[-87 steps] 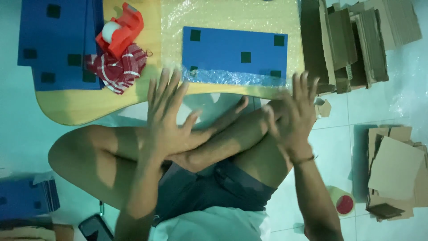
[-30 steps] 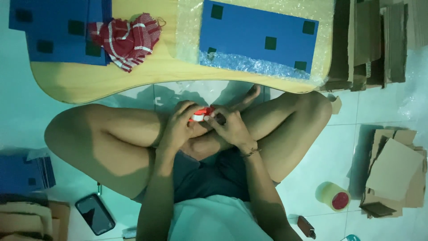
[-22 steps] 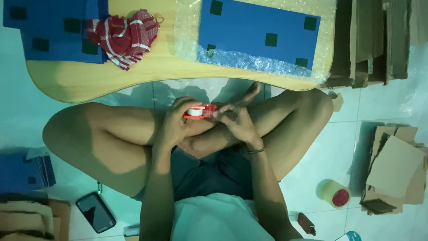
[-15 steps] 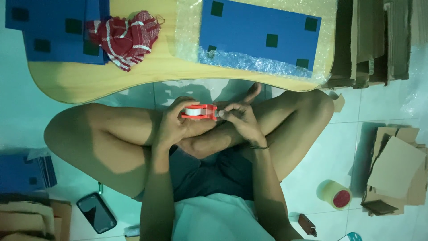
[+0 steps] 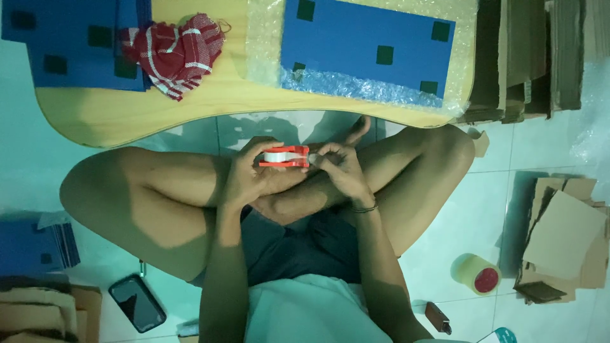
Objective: A person wraps a blue rectangular object with bubble wrap and secures it with tape while sitting on the floor.
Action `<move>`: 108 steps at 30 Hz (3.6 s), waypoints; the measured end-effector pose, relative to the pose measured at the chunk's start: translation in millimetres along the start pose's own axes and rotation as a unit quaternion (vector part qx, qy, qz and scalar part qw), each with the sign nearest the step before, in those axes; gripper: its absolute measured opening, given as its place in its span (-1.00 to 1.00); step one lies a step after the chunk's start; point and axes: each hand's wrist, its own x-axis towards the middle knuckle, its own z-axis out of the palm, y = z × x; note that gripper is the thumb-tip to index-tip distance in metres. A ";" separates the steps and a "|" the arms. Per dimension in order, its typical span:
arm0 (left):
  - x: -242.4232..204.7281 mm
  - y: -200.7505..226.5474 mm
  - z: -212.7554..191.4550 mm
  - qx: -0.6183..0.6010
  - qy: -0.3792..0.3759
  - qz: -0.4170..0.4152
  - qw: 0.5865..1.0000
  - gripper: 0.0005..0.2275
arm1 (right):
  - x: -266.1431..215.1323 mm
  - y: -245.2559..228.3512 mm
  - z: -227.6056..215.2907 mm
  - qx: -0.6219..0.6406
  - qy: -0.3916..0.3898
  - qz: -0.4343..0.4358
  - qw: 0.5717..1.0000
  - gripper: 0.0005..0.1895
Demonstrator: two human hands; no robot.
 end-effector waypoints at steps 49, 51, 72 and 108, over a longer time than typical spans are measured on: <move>96.3 174.7 -62.7 0.441 0.240 0.258 0.825 -0.49 | -15.9 -3.3 8.4 0.308 0.009 -0.033 0.951 -0.82; 121.7 171.6 -70.9 0.546 0.256 0.246 0.759 -0.49 | -17.8 -4.6 9.9 0.268 0.046 -0.050 0.961 -0.80; 96.6 164.9 56.1 0.084 -0.163 0.015 0.983 -0.88 | -38.0 -104.0 7.0 0.069 0.138 -0.189 0.970 -0.83; 222.4 165.2 102.7 0.221 -0.235 0.090 0.942 -0.86 | 29.8 -185.7 -132.6 -0.517 0.104 -0.206 0.824 -0.55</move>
